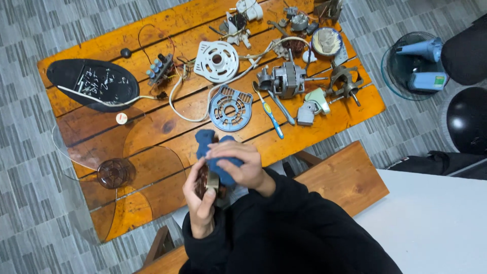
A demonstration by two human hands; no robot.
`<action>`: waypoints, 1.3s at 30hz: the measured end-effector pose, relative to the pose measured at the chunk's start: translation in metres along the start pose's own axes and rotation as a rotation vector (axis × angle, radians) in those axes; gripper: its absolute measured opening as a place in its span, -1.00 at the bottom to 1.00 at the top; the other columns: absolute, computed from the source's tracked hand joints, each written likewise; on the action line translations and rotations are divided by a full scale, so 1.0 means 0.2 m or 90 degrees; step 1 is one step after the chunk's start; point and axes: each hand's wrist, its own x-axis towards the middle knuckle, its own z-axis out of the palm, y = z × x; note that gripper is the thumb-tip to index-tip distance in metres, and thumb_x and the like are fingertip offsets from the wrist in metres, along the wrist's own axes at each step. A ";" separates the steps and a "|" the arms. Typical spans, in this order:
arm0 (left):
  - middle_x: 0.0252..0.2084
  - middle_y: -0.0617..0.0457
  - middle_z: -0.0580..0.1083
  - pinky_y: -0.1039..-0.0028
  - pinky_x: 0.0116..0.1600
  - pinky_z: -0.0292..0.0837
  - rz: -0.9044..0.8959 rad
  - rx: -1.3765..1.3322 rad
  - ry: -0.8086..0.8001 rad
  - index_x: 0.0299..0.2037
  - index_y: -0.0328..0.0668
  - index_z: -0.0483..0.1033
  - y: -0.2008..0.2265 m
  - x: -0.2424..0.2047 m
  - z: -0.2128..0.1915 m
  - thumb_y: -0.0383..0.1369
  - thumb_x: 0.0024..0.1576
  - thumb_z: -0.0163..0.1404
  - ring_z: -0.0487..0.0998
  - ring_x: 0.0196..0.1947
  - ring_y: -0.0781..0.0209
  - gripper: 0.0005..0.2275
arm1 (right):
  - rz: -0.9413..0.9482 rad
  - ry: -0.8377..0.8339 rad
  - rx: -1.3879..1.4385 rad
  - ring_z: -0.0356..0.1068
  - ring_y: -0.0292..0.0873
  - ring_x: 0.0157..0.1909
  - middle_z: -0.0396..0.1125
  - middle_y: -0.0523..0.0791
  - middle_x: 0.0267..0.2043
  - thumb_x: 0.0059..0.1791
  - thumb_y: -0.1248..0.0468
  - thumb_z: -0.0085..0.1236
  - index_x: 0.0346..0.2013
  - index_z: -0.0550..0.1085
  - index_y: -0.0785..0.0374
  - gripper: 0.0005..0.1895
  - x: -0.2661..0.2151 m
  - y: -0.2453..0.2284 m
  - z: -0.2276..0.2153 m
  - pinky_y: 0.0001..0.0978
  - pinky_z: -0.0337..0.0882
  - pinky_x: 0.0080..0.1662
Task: Clean a fan motor stator using a cloth and a brush
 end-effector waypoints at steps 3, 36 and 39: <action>0.17 -0.22 0.45 0.44 0.23 0.31 -0.024 -0.062 0.047 0.29 -0.47 0.28 -0.06 -0.01 -0.01 0.04 -0.01 0.09 0.47 0.15 0.10 -0.22 | -0.052 -0.003 -0.022 0.53 0.06 -0.01 0.49 0.07 -0.09 0.11 0.32 0.08 -0.14 0.51 0.41 -0.83 -0.06 -0.04 0.04 0.09 0.54 0.24; -0.04 -0.30 0.49 0.08 0.07 0.44 0.304 0.161 0.003 0.13 -0.49 0.44 0.14 0.21 0.10 0.12 -0.11 0.21 0.56 -0.05 -0.19 -0.22 | -0.138 0.084 -0.048 0.56 0.27 -0.33 0.51 0.13 -0.42 0.06 0.15 0.17 -0.46 0.54 0.46 -0.61 0.08 0.00 -0.03 0.16 0.56 -0.14; -0.03 -0.29 0.50 0.07 0.07 0.44 0.311 0.156 0.002 0.12 -0.50 0.45 0.11 0.20 0.11 0.14 -0.11 0.21 0.57 -0.05 -0.18 -0.20 | -0.146 0.087 -0.033 0.55 0.28 -0.32 0.50 0.15 -0.42 0.06 0.18 0.17 -0.45 0.53 0.48 -0.63 0.07 0.03 -0.03 0.22 0.56 -0.14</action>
